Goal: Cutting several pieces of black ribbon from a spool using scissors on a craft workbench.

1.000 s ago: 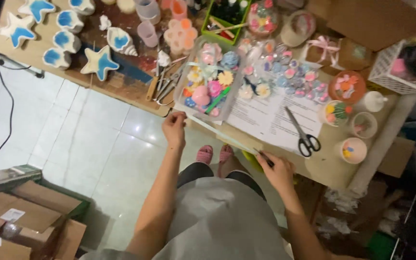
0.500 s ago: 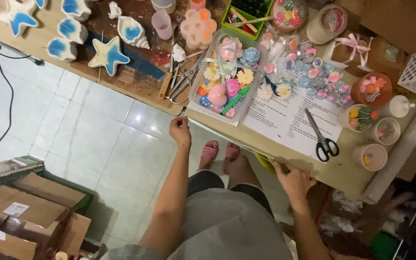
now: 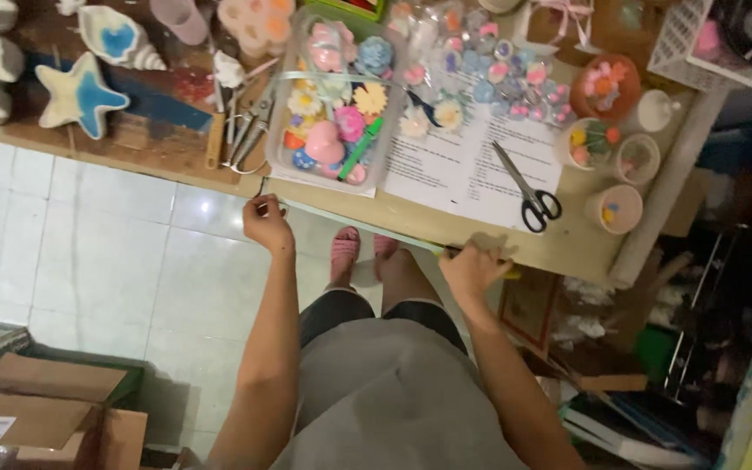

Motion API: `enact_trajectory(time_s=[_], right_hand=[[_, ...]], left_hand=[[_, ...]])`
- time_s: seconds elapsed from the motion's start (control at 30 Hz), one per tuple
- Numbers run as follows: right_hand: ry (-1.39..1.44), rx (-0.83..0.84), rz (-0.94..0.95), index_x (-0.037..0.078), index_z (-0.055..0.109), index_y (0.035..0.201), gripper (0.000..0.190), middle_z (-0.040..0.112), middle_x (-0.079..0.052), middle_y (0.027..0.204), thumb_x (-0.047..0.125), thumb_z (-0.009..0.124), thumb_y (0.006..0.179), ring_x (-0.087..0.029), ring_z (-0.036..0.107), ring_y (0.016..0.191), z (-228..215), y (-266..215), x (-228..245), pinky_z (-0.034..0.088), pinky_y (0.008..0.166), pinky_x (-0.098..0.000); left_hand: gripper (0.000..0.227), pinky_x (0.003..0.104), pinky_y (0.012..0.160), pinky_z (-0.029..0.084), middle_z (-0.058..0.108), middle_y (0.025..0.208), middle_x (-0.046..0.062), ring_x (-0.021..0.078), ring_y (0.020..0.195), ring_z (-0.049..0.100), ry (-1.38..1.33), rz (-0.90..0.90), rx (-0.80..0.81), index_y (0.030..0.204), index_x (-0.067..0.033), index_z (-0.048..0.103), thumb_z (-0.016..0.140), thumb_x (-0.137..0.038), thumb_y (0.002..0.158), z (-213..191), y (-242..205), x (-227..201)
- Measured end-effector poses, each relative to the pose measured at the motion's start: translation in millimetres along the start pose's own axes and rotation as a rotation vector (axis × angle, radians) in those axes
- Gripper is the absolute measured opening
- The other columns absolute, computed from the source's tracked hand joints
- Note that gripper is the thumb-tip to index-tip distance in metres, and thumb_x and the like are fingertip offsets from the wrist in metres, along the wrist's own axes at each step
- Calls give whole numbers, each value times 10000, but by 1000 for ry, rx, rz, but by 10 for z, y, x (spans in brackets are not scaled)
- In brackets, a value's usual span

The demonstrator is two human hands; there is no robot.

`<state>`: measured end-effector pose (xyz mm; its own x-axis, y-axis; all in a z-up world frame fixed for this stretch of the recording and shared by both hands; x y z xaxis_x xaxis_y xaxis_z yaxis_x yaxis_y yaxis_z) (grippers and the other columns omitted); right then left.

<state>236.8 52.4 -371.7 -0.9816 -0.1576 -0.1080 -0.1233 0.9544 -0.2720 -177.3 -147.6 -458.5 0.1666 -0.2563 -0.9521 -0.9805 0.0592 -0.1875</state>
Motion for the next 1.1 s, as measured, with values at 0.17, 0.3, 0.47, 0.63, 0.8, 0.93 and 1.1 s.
enact_trajectory(time_s=[0.17,0.3,0.47,0.63,0.8,0.93,1.1], right_hand=[[7,-150,-83,6,757,1090,556,746,-226,904,465,757,777,-419,609,1084,-33,-67,87,305,1044,-671],[161,106,-111,61,680,1306,433,720,-264,976,314,651,956,-464,661,958,361,18,114,451,856,-623],[139,104,-195,140,727,1093,192,719,-205,1015,194,617,946,-423,662,1012,213,36,201,436,921,-612],[37,-47,-272,216,714,1067,252,638,-229,1126,128,622,850,-422,649,977,213,93,266,394,921,-658],[145,75,-234,221,690,978,85,621,-133,1212,227,616,938,-362,639,977,243,119,219,418,828,-602],[191,169,-203,223,689,977,85,642,-125,1112,241,606,975,-350,641,950,230,163,232,428,851,-577],[279,144,-220,193,731,886,97,719,-64,1007,174,637,897,-321,669,920,314,254,212,445,832,-582]], left_hand=[[103,289,570,642,696,860,68,128,726,677,32,-8,10,923,15,651,729,-51,924,-1,3,-50],[99,279,570,645,691,857,66,119,715,654,28,-22,15,916,14,649,727,-47,922,5,24,-3],[88,278,557,627,689,873,72,126,729,660,53,-7,-1,912,13,657,737,-23,904,-8,24,-14],[94,273,554,634,696,880,73,130,727,666,80,6,8,910,12,659,745,-21,890,14,38,-27],[94,275,550,612,695,884,68,125,713,664,82,-4,3,905,9,666,745,-40,901,12,29,-93],[117,265,559,597,688,836,62,112,670,633,55,-20,-1,917,5,659,752,-66,922,8,78,39],[128,258,551,524,677,808,60,101,619,591,-9,-30,-12,899,22,648,750,-51,919,10,115,146]])
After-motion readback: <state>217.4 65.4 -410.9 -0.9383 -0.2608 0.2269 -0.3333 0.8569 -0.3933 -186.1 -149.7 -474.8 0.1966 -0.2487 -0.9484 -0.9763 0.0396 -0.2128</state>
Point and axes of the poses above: each hand's wrist, its own y-axis towards the middle knuckle, its own z-axis out of the palm, x = y × z, the point moved 8 cm from there along y, towards the middle knuckle
